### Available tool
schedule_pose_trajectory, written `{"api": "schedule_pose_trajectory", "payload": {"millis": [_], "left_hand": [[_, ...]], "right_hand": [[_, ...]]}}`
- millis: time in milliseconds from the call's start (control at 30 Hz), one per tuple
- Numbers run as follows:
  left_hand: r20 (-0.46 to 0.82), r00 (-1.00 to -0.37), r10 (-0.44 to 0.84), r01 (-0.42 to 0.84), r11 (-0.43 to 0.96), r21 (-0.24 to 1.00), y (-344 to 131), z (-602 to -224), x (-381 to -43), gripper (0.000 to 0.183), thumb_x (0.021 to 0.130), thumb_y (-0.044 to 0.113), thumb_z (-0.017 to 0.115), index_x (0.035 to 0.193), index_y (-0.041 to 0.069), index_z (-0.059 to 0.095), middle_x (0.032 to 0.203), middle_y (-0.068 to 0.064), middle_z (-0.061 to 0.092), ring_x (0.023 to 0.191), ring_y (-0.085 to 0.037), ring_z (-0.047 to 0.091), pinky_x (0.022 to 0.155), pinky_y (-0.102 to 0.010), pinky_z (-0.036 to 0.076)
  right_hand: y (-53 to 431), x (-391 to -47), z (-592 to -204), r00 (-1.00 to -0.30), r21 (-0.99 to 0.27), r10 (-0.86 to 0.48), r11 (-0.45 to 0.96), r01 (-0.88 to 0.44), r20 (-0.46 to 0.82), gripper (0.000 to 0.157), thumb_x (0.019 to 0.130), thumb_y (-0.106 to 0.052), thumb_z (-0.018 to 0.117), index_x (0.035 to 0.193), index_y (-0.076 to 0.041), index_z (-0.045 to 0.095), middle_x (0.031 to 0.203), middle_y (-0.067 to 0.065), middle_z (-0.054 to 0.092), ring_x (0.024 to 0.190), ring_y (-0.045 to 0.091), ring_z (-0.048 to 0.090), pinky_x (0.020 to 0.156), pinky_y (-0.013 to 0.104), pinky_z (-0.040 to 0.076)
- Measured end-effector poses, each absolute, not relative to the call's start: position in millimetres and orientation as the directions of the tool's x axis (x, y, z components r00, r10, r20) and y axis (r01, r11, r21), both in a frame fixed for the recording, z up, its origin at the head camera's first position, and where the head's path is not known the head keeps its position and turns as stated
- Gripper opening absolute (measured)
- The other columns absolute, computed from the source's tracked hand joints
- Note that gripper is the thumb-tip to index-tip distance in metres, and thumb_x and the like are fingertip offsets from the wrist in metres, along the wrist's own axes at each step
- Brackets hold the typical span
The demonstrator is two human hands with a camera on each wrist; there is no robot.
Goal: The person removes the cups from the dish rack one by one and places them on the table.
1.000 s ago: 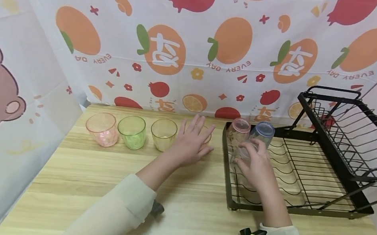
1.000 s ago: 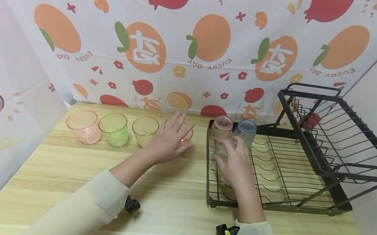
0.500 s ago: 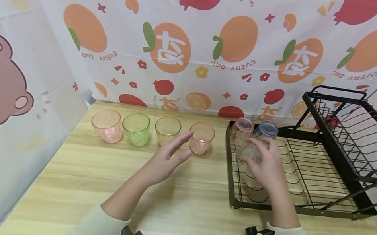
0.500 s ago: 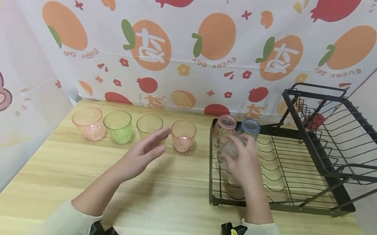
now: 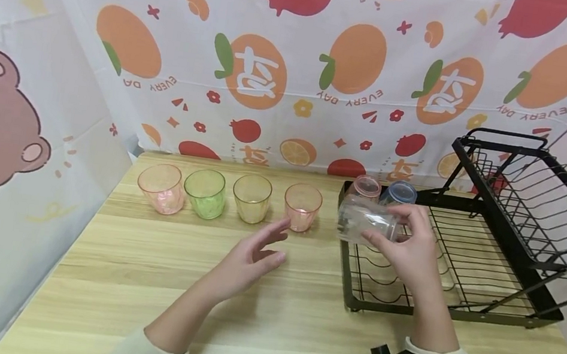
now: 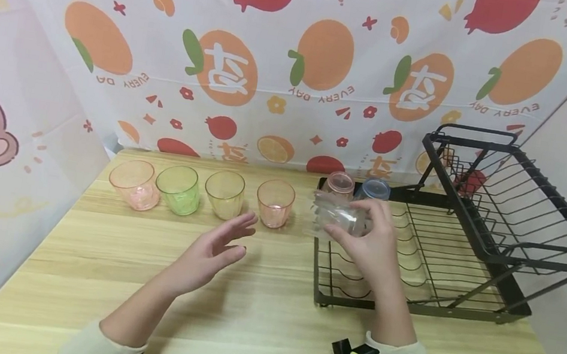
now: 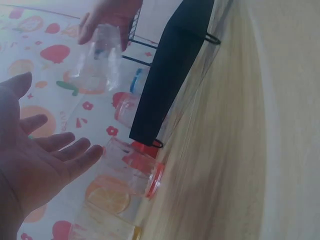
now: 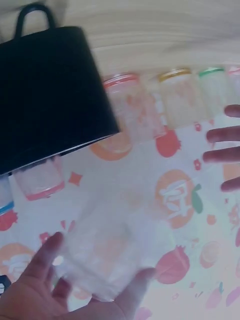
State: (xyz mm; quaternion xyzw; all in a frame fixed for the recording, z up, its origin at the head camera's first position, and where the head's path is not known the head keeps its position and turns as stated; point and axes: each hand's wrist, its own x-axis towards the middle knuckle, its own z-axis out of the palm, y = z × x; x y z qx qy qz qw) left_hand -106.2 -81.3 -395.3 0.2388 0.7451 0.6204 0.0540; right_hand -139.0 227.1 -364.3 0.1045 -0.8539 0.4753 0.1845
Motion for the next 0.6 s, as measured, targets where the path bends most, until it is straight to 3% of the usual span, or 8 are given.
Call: {"api": "schedule_pose_trajectory", "payload": {"millis": [67, 200, 367, 600], "left_hand": [[0.212, -0.881, 0.424, 0.283, 0.111, 0.953, -78, -396, -103, 0.068, 0.094, 0.015, 0.066, 0.154, 0.022, 0.033, 0.158, 0.001, 0.036, 0.141, -0.025, 0.040, 0.107, -0.042, 0.046], [0.181, -0.886, 0.428, 0.241, 0.091, 0.966, -70, -393, -96, 0.089, 0.085, 0.017, 0.078, 0.155, 0.032, 0.027, 0.159, 0.007, 0.031, 0.141, -0.024, 0.040, 0.105, -0.041, 0.048], [0.159, -0.886, 0.436, 0.201, 0.054, 0.978, -64, -388, -87, 0.105, 0.076, 0.015, 0.086, 0.154, 0.041, 0.022, 0.158, 0.006, 0.030, 0.139, -0.024, 0.042, 0.102, -0.036, 0.050], [0.237, -0.883, 0.405, 0.255, -0.009, 0.967, -64, -382, -83, 0.098, 0.075, 0.002, 0.084, 0.154, 0.023, 0.031, 0.153, -0.001, 0.041, 0.140, -0.020, 0.040, 0.100, -0.033, 0.051]], "right_hand": [[222, -137, -364, -0.931, -0.840, -0.059, 0.412, -0.352, 0.361, 0.051, 0.077, -0.014, 0.085, 0.117, -0.004, 0.056, 0.115, 0.007, 0.054, 0.095, 0.016, 0.062, 0.067, 0.026, 0.059], [208, -130, -364, -0.930, -0.911, -0.199, 0.221, -0.349, 0.308, 0.046, 0.075, 0.000, 0.082, 0.112, 0.001, 0.054, 0.117, 0.010, 0.054, 0.091, 0.015, 0.068, 0.067, 0.031, 0.061], [192, -123, -366, -0.887, -0.914, -0.327, 0.131, -0.383, 0.325, 0.041, 0.075, -0.002, 0.084, 0.104, 0.000, 0.055, 0.117, 0.007, 0.055, 0.087, 0.020, 0.068, 0.065, 0.032, 0.061], [184, -121, -371, -0.862, -0.895, -0.357, 0.131, -0.427, 0.359, 0.030, 0.078, -0.006, 0.082, 0.098, -0.003, 0.059, 0.114, 0.015, 0.060, 0.090, 0.018, 0.065, 0.064, 0.027, 0.057]]}}
